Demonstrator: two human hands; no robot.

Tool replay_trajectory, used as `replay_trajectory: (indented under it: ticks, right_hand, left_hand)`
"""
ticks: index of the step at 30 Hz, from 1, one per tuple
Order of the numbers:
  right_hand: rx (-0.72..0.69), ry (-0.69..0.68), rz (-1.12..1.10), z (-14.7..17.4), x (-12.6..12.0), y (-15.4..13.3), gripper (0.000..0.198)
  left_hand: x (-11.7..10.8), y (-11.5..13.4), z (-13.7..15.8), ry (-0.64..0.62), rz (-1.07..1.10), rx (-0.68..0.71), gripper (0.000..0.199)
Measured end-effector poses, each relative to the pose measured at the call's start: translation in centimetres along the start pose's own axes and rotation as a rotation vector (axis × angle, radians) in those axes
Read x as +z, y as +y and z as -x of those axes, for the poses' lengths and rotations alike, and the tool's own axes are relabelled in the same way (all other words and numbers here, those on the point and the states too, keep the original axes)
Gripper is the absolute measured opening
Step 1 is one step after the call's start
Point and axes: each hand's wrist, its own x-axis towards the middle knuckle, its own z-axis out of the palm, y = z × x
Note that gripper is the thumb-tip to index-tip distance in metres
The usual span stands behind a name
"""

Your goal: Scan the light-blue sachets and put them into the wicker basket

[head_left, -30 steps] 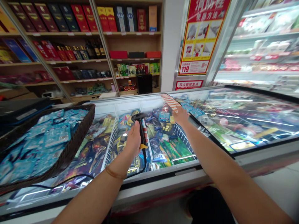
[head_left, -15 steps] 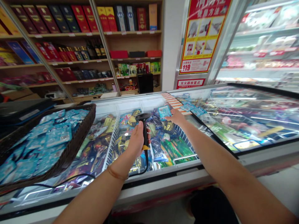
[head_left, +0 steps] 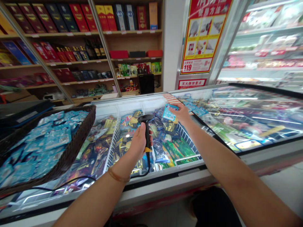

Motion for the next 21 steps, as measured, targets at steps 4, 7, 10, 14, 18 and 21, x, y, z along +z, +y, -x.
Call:
replay_trajectory:
  ticks: [4,7,10,14,18,21]
  right_hand:
    - [0.070,-0.075,-0.051,0.4,0.3,1.2,0.056]
    - [0.107,-0.185,-0.094,0.9,0.5,1.1,0.063]
    - [0.122,-0.245,-0.114,1.0,0.6,0.5,0.070]
    - [0.055,-0.137,-0.178,0.2,0.4,-0.3,0.069]
    - [0.053,-0.169,-0.106,0.0,-0.3,-0.1,0.054]
    - [0.096,-0.182,-0.060,0.2,-0.5,0.6,0.045]
  left_hand:
    - [0.0,0.0,0.1,-0.005,-0.009,-0.008,0.066]
    - [0.0,0.0,0.2,-0.008,0.009,-0.003,0.062]
    - [0.1,0.0,0.3,-0.020,-0.004,-0.011,0.058]
    - [0.2,-0.2,0.3,-0.051,-0.023,-0.005,0.058]
    - [0.2,-0.6,0.3,-0.096,-0.043,0.028,0.061]
    - [0.2,-0.9,0.2,-0.118,-0.054,0.038,0.062]
